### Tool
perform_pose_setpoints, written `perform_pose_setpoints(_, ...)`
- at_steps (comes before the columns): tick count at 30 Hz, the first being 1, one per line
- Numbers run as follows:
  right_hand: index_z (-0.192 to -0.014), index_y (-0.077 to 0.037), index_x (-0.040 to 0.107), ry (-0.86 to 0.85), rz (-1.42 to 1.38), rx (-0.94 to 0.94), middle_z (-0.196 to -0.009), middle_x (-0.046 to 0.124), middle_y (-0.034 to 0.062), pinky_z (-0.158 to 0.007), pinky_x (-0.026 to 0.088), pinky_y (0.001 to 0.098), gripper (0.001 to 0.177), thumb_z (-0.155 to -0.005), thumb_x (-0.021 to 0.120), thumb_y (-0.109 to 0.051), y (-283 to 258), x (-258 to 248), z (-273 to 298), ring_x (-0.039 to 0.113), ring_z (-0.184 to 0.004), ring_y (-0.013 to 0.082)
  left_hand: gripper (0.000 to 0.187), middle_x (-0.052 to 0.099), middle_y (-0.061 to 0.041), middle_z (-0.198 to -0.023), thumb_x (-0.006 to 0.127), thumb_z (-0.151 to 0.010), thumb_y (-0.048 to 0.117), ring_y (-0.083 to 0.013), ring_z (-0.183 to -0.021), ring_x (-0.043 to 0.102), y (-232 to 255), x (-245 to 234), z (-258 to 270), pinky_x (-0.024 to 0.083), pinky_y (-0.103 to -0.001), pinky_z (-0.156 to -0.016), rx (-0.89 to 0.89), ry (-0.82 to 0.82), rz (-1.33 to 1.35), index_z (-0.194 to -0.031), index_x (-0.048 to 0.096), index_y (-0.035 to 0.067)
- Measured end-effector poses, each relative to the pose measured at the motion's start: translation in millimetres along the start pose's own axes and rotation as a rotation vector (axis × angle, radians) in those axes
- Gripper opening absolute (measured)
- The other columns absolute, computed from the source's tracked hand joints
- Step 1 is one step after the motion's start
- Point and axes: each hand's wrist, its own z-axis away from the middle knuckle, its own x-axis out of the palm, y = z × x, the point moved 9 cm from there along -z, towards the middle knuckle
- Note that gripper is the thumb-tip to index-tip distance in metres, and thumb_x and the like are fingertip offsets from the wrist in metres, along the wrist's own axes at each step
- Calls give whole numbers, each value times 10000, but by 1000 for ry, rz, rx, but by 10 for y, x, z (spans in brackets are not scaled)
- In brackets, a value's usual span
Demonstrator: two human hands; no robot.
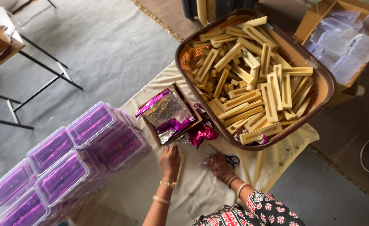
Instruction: The person picks up wooden blocks from a basket, places them on a sheet of purple foil, and wraps them. The wrapped blocks are then placed into clear plastic containers. The person repeats this process with multiple blocks.
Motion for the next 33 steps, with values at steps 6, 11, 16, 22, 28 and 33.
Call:
perform_pose_setpoints(6, -1124, -133, 615, -8, -5, 29, -1165, 572, 105, -937, 502, 454, 254, -871, 626, -138, 22, -19, -14, 585, -1017, 314, 169, 655, -134, -977, 668, -910, 40, -345, -926, 617, 1227, -65, -1350, 528, -441, -799, 333, 70, 220, -1078, 664, 63)
perform_pose_setpoints(11, -1118, -126, 639, -15, -73, 67, -1153, 576, 115, -921, 505, 454, 241, -879, 640, -161, 58, -53, -34, 585, -1009, 326, 243, 622, -143, -1066, 639, -910, 27, -348, -1006, 619, 1837, 540, -2281, 545, -442, -843, 477, -30, 240, -1149, 601, 52)
perform_pose_setpoints(16, -1112, -118, 641, -76, -98, 88, -1152, 596, 105, -942, 503, 451, 233, -885, 646, -168, 96, -13, -20, 584, -1022, 326, 261, 628, -132, -1113, 635, -955, 69, -364, -1111, 594, 2048, 1358, -2937, 542, -458, -880, 502, -164, 82, -1213, 597, 87)
perform_pose_setpoints(22, -1123, -115, 651, -78, -136, 74, -1166, 615, 96, -938, 478, 473, 243, -887, 655, -172, 59, -161, -78, 582, -1023, 330, 521, 627, -166, -1135, 733, -793, 202, -400, -1153, 515, 2114, 1978, -3080, 421, -611, -885, 527, -234, -111, -1274, 563, 100)
perform_pose_setpoints(28, -1130, -115, 658, -103, -190, 116, -1151, 614, 99, -968, 468, 493, 235, -906, 651, -185, 109, -93, -48, 581, -1046, 341, 127, 732, -46, -935, 728, -916, 297, -241, -1085, 641, 1932, 2356, -2985, 370, -554, -1114, 391, -624, -127, -990, 711, 195)
perform_pose_setpoints(33, -1180, -81, 646, -208, -120, 111, -1170, 591, 139, -987, 467, 492, 251, -974, 626, -223, 104, 64, -9, 571, -1029, 336, 448, 671, -81, -1020, 751, -863, 263, -293, -998, 637, 1979, 2219, -3138, 418, -559, -1033, 436, -327, 116, -1254, 593, 109)
